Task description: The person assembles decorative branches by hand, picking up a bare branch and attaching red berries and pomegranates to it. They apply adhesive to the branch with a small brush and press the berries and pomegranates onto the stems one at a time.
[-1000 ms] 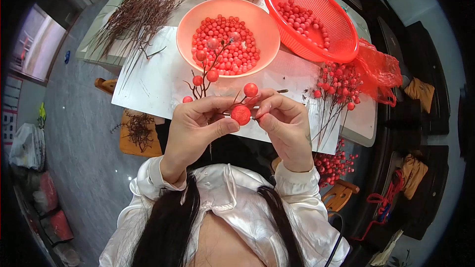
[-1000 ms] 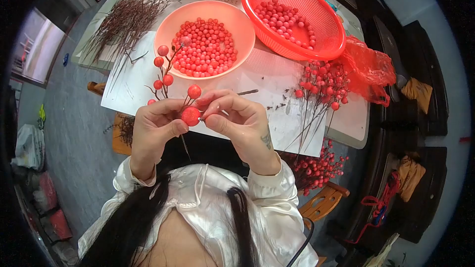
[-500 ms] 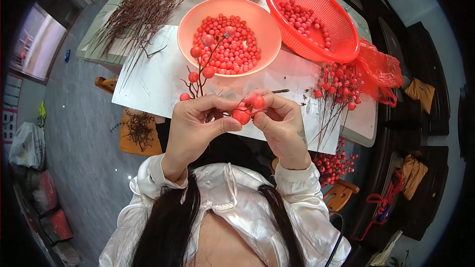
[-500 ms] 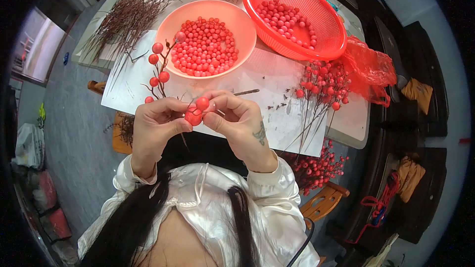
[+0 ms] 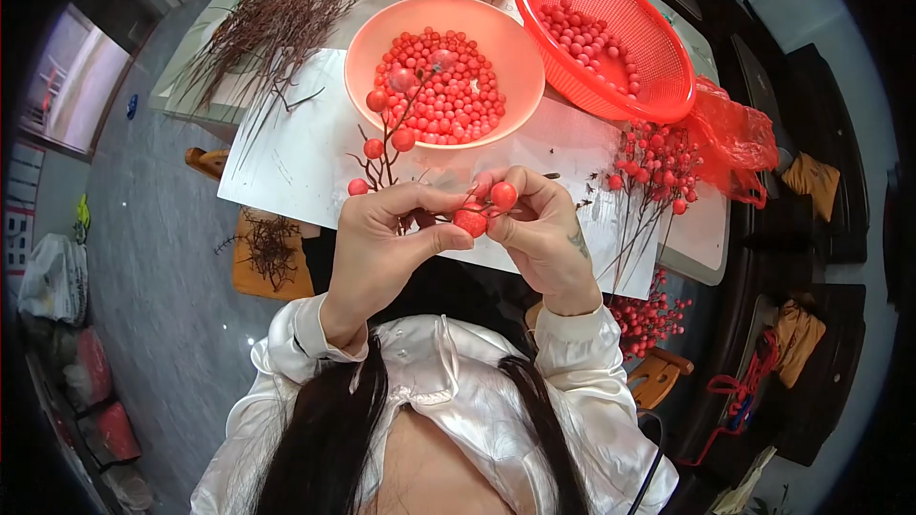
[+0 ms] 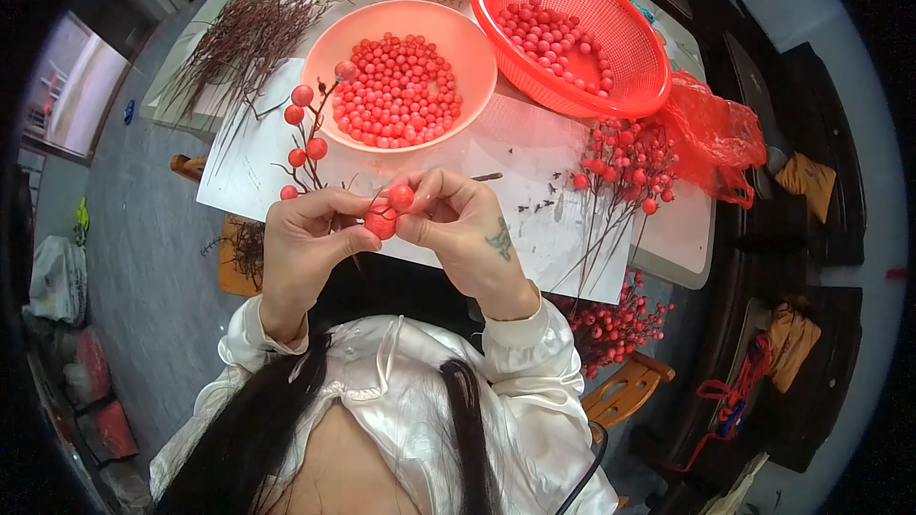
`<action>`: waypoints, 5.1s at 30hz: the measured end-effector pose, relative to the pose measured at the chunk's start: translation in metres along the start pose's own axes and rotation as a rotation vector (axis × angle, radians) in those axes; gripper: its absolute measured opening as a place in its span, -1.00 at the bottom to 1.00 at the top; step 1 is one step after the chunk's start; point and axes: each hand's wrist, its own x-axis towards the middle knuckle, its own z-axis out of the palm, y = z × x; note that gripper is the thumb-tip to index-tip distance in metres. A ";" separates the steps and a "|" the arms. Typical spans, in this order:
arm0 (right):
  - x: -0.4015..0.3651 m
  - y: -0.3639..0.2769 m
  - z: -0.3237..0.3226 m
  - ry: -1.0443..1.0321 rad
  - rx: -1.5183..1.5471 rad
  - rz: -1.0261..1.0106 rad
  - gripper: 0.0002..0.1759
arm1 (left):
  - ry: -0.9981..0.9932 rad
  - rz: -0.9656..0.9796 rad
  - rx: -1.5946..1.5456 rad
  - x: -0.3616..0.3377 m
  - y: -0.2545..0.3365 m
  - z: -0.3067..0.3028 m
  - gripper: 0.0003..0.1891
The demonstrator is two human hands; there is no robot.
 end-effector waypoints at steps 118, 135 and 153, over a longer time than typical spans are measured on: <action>-0.033 -0.004 0.000 0.615 -0.445 -0.925 -0.77 | 0.183 0.297 0.340 0.039 -0.012 0.021 -0.87; -0.029 -0.003 0.003 0.648 -0.520 -0.880 -0.81 | 0.238 0.370 0.427 0.035 -0.009 0.022 -0.86; -0.019 -0.006 -0.027 0.673 -0.917 -0.479 -0.90 | 0.353 0.282 0.175 0.035 0.007 -0.016 -0.85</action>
